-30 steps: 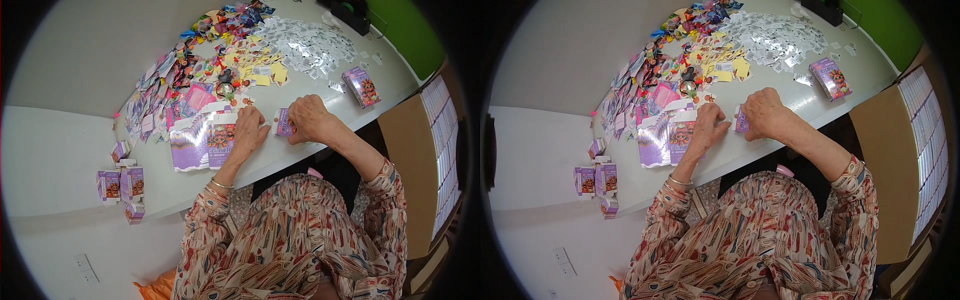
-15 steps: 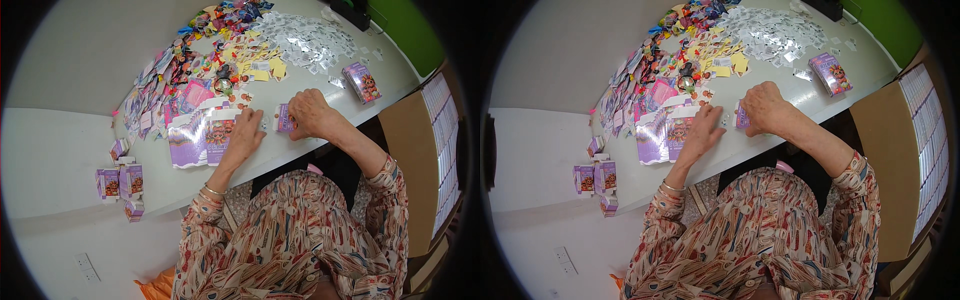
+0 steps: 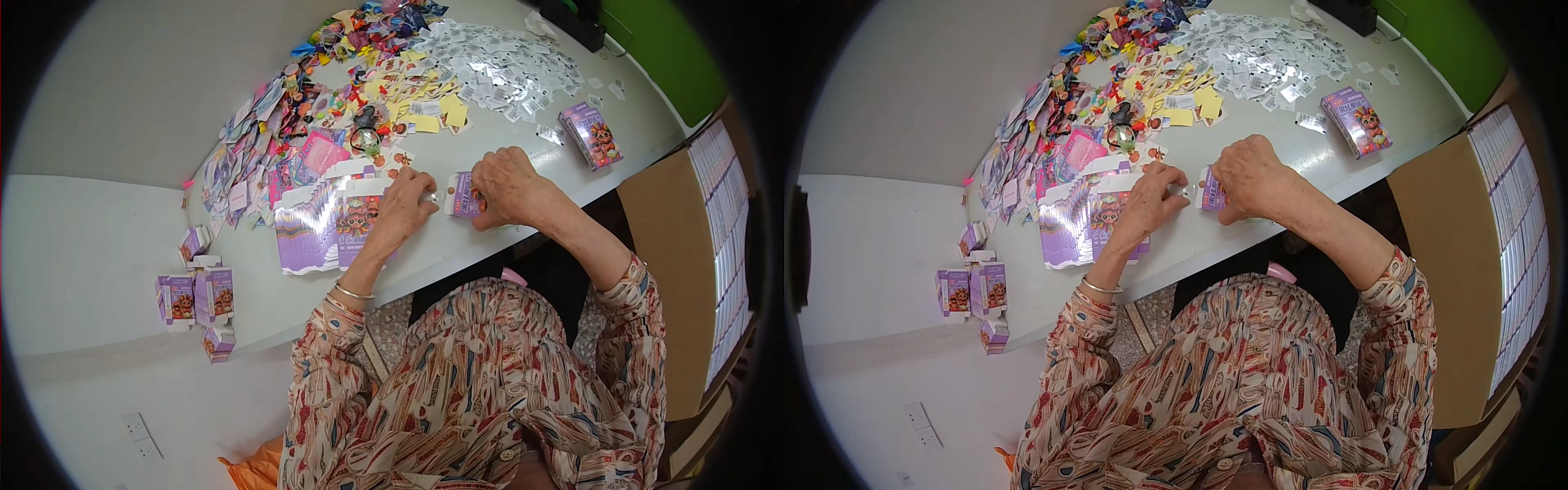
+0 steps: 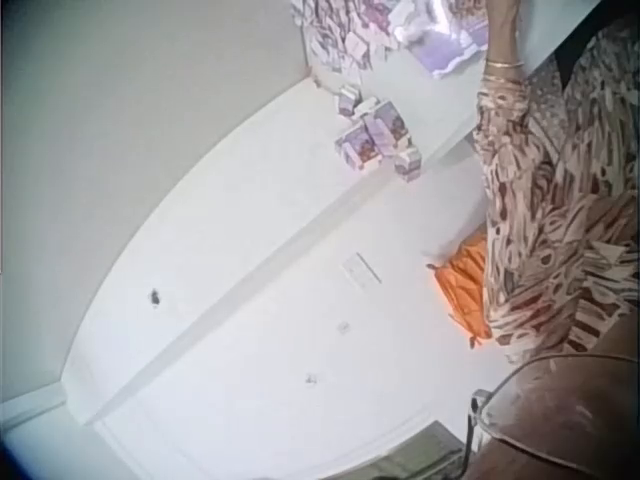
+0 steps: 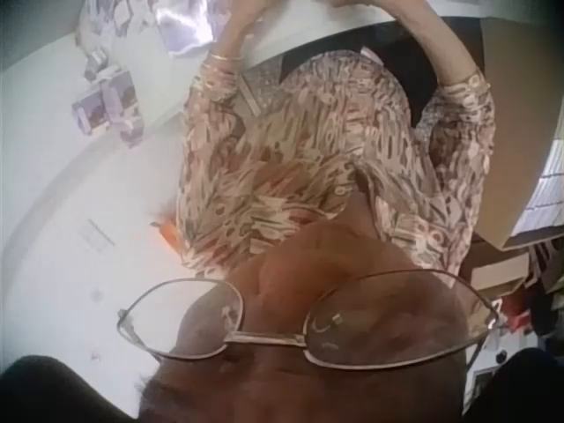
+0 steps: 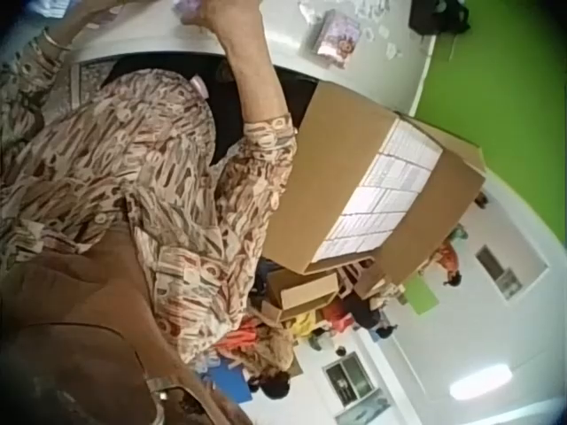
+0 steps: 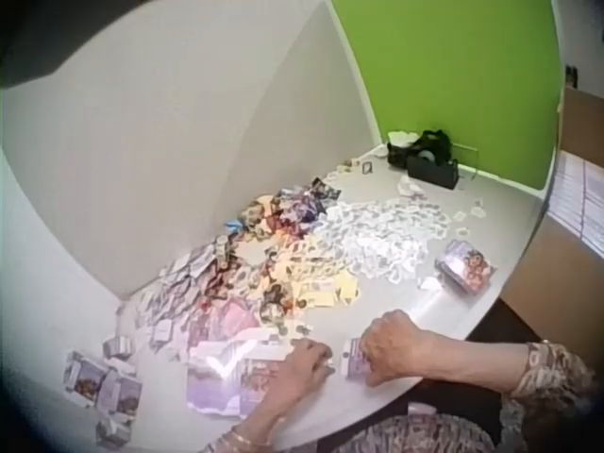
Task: Packing small colorful sachets into product boxes and organizing them on a workbench.
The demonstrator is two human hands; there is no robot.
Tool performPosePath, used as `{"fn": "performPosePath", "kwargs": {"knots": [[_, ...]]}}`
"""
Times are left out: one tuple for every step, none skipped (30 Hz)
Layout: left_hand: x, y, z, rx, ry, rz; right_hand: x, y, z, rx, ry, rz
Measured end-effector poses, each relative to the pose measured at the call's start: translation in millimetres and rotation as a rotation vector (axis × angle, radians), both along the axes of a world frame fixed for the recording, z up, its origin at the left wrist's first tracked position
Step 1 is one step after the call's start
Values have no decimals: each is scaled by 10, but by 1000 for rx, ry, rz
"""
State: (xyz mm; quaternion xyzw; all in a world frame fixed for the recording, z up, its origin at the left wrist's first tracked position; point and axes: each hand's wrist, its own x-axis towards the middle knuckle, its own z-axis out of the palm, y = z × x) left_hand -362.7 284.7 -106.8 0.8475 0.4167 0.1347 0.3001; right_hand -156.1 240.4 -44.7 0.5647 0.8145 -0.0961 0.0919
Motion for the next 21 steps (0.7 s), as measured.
{"fn": "performPosePath", "kwargs": {"knots": [[-7,-5,-33,20,-51,-11,2,-1,-5,9,4,6],[-15,-9,-66,40,-102,-22,9,-1,3,9,4,8],[-23,-13,-100,40,-102,-20,20,-3,17,-47,42,-10],[-10,-17,-103,50,-113,-23,39,-2,21,-103,79,-31],[-4,-16,-104,59,-124,-27,63,-3,2,-103,79,-31],[-1,-6,-102,60,-125,-28,90,-8,-30,-115,79,-37],[4,3,-94,57,-99,-32,107,-16,-59,-127,79,-41],[6,7,-88,54,-73,-36,111,-22,-82,-127,79,-41],[3,4,-85,53,-74,-36,112,-28,-104,-95,88,-33],[1,9,-85,61,-60,-42,119,-31,-125,-63,97,-28],[-1,13,-85,68,-47,-48,135,-38,-146,-63,95,-29],[-9,11,-92,68,-48,-49,155,-46,-169,-15,125,-11],[-10,3,-101,81,-69,-57,183,-55,-192,33,154,5],[-13,-3,-110,94,-89,-65,208,-61,-225,32,151,3],[-20,-4,-118,93,-92,-66,234,-61,-260,68,175,16],[-32,-10,-113,93,-97,-66,246,-58,-276,103,200,33],[-42,-14,-111,94,-101,-65,260,-50,-277,101,199,34],[-50,-17,-120,92,-102,-64,274,-42,-265,104,235,46],[-62,-16,-120,100,-117,-89,276,-33,-256,108,272,59],[-73,-15,-122,107,-131,-113,265,-32,-279,108,272,62],[-74,-13,-126,107,-131,-111,247,-34,-322,122,284,70]]}}
